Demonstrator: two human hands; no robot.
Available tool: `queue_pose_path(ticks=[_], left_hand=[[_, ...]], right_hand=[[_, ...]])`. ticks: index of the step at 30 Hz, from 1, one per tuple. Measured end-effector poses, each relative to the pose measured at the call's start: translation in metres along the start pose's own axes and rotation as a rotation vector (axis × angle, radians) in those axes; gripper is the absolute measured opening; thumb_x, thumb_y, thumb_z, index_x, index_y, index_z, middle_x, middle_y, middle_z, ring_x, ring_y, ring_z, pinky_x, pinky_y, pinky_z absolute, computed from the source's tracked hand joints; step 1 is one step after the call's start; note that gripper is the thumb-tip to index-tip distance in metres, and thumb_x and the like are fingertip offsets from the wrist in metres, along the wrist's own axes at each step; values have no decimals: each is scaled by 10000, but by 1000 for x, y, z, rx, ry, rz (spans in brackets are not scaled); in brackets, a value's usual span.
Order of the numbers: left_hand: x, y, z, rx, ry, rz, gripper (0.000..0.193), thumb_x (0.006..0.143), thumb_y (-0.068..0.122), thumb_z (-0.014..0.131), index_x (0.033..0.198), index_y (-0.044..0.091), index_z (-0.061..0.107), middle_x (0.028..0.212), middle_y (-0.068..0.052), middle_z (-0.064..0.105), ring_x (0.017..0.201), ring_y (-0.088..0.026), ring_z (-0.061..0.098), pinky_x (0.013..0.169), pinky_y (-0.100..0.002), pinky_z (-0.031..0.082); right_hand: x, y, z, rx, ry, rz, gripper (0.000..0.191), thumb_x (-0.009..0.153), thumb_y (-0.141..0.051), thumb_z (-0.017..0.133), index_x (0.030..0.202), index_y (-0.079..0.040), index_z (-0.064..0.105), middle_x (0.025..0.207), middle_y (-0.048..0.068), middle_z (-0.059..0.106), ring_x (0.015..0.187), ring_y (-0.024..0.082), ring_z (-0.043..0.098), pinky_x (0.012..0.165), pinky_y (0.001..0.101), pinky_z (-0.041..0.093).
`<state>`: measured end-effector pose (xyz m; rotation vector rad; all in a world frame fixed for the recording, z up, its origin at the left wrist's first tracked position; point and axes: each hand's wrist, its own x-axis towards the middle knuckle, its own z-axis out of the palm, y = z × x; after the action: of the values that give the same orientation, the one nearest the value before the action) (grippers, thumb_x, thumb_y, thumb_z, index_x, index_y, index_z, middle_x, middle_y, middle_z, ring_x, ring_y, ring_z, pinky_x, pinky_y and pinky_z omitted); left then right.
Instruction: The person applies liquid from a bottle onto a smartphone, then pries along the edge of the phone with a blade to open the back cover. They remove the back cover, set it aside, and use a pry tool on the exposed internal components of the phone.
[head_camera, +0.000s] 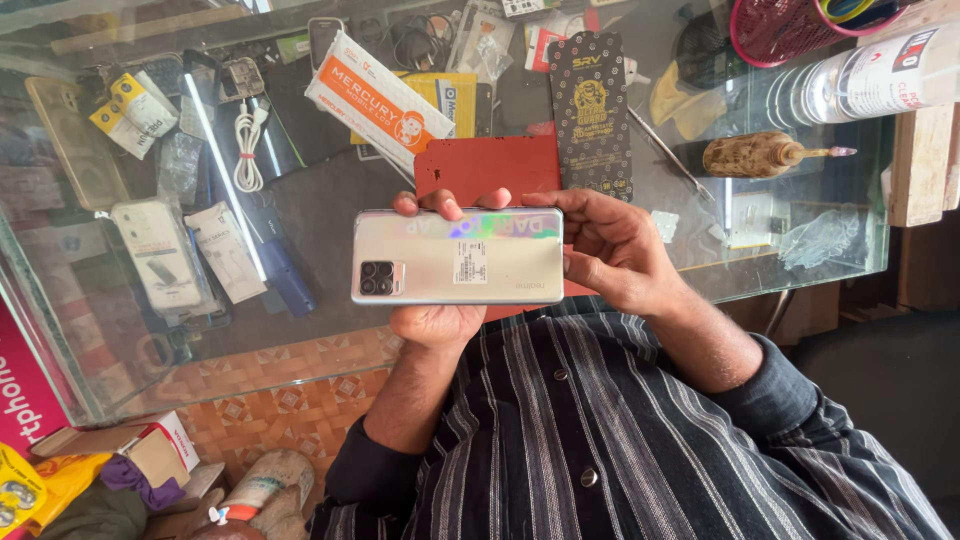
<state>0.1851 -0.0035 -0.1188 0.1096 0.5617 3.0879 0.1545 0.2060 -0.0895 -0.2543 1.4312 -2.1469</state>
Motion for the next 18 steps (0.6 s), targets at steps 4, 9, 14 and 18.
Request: queue_pose_path(ticks=[4,9,14,18], left_hand=[[-2,1,2,-23,-45,2,665,855,351,814,1391,217,443,1267,-27,546,1393,-436,502,1127,-663,472],[-5,1,4,-22,26,-5,620,878,369,815,1350,212,445,1234,-34,549,1371,-451,508,1086,-682,484],[-7,2,3,10,38,-3,631,861,374,828,1335,210,445,1217,-33,548,1357,-453,513,1092,-697,476],[-6,1,4,10,22,3,665,839,392,842,1340,211,444,1219,-24,553,1351,-450,522,1124,-699,453]], right_hand=[[-2,1,2,-29,16,-15,516,1006,20,611,1490,112,458,1343,186,666,1258,193,661,1081,343,559],[-4,3,4,-76,44,-37,486,1021,11,608,1480,118,490,1306,181,692,1201,175,680,1040,315,569],[-6,5,4,-103,62,-41,477,1010,30,587,1473,111,504,1291,182,711,1204,159,676,1066,303,553],[-6,7,3,-214,84,-92,464,986,44,590,1443,110,540,1248,183,738,1162,139,688,1042,282,557]])
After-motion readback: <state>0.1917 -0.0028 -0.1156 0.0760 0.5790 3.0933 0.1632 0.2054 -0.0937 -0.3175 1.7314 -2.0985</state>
